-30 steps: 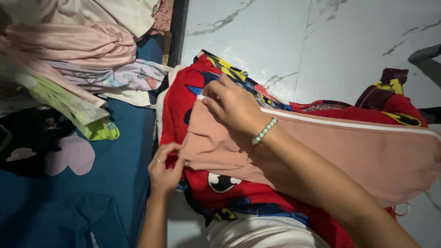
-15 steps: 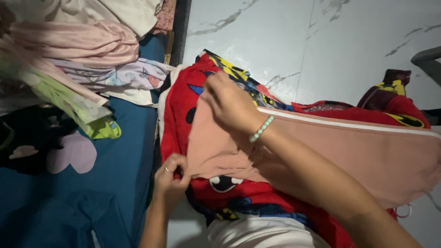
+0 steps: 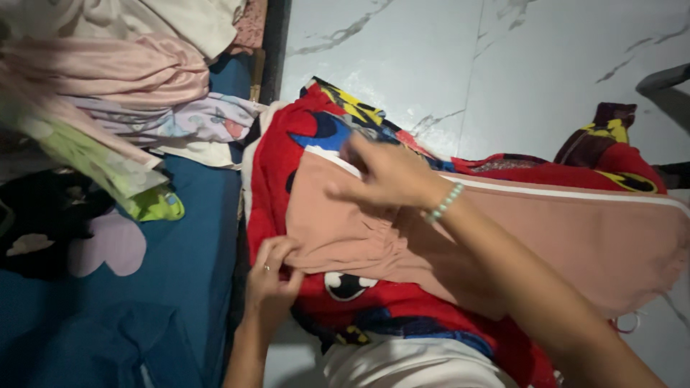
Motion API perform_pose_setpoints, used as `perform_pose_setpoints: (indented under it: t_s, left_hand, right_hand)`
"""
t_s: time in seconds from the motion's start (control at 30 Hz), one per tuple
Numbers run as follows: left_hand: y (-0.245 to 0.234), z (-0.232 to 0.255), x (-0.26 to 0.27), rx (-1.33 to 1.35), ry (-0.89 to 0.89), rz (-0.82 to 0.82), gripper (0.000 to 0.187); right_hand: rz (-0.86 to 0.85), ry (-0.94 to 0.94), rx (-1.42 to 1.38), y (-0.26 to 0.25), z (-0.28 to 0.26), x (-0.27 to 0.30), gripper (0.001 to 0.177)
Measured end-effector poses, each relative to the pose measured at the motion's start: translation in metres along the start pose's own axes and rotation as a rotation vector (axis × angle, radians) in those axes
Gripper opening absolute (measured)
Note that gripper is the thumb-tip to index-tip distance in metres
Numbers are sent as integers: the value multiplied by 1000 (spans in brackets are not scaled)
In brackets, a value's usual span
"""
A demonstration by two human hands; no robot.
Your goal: The person folds a pair of peach pants and a green patterned shirt by hand on a bed.
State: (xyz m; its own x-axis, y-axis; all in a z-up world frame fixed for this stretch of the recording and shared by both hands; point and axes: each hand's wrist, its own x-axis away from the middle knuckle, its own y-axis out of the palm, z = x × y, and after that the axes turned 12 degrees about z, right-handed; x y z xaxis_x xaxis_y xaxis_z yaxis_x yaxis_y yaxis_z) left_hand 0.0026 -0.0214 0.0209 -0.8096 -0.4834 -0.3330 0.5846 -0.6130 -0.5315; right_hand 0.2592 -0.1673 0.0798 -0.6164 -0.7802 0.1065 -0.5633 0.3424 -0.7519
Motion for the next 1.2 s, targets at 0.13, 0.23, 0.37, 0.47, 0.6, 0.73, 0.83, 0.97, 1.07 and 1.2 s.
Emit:
perform_pose_setpoints:
  t_s: [0.13, 0.23, 0.37, 0.47, 0.6, 0.73, 0.83, 0.97, 1.07, 1.2]
  left_hand:
    - [-2, -16, 5, -61, -90, -137, 34]
    - [-18, 0, -8, -56, -169, -325, 34]
    - [-13, 20, -38, 145, -223, -109, 34]
    - [18, 28, -65, 92, -496, -54, 38]
    - [38, 35, -95, -233, -383, -251, 45]
    - [55, 14, -102, 365, -466, -417, 39]
    - [40, -7, -111, 52, -496, -449, 31]
    - [2, -6, -118, 295, -654, -333, 31]
    - [-31, -7, -123, 259, -677, -230, 37]
    - [-91, -24, -135, 237, -387, -221, 24]
  right_hand:
    - [-112, 100, -187, -3, 25, 21, 43]
    - [-106, 344, -519, 0, 41, 28, 39]
    - [1, 408, -558, 4, 63, 47, 33]
    - [115, 519, -692, 5, 64, 83, 32]
    - [329, 389, -699, -6, 69, 133, 32]
    - [457, 367, -353, -17, 88, 180, 43]
    - [458, 160, 28, -14, 88, 193, 55]
    - [437, -69, 227, 5, 72, 175, 68]
    - [395, -120, 238, 18, 52, 151, 76]
    - [340, -264, 165, 43, 25, 113, 82]
